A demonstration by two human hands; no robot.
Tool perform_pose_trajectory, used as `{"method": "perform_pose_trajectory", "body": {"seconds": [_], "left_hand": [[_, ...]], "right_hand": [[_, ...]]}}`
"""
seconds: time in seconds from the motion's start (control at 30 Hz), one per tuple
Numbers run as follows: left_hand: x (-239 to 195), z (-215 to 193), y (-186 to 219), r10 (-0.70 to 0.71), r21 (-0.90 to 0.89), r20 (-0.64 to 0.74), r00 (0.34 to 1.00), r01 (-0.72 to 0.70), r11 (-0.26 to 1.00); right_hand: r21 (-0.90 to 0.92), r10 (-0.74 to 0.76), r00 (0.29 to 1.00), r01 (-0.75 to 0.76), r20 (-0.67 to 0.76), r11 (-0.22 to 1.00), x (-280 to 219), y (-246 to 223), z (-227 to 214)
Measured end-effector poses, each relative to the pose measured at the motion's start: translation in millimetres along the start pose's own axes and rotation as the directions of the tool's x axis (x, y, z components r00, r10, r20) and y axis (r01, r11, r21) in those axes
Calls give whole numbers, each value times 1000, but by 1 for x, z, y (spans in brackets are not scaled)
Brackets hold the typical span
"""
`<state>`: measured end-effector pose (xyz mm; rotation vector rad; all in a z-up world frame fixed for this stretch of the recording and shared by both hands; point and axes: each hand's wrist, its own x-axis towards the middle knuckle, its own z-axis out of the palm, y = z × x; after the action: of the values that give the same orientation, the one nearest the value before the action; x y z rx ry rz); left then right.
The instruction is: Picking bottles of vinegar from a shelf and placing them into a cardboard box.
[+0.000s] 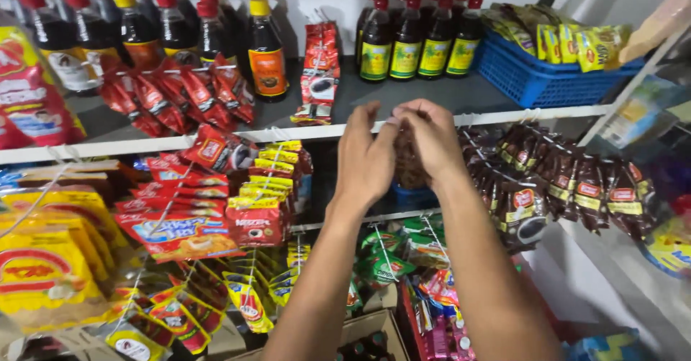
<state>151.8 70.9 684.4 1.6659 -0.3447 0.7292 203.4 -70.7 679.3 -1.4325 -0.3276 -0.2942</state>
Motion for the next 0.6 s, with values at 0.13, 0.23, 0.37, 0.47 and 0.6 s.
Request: {"method": "perform_pose_trajectory", "body": {"seconds": [0.13,0.23,0.37,0.47,0.6], "left_hand": [[22,15,-10,-94,-62,-36,995,92,994],[42,29,-21,-94,-147,-75,993,82,986],[69,45,-28,-139,-196,-136,981,111,974],[89,59,-41,-164,-200,-170,972,129,971],[123,91,-86,-130,-5,-205,970,132,991]], "right_hand": [[-124,-107,993,101,-45,987,14,4,2],[-32,0,995,-3,-99,999,34,8,7],[-46,-125,980,119,-154,992,70,31,9],[-22,-170,966,169,-194,985,103,49,7],[163,-242,957,267,-160,950,181,110,-10]]}}
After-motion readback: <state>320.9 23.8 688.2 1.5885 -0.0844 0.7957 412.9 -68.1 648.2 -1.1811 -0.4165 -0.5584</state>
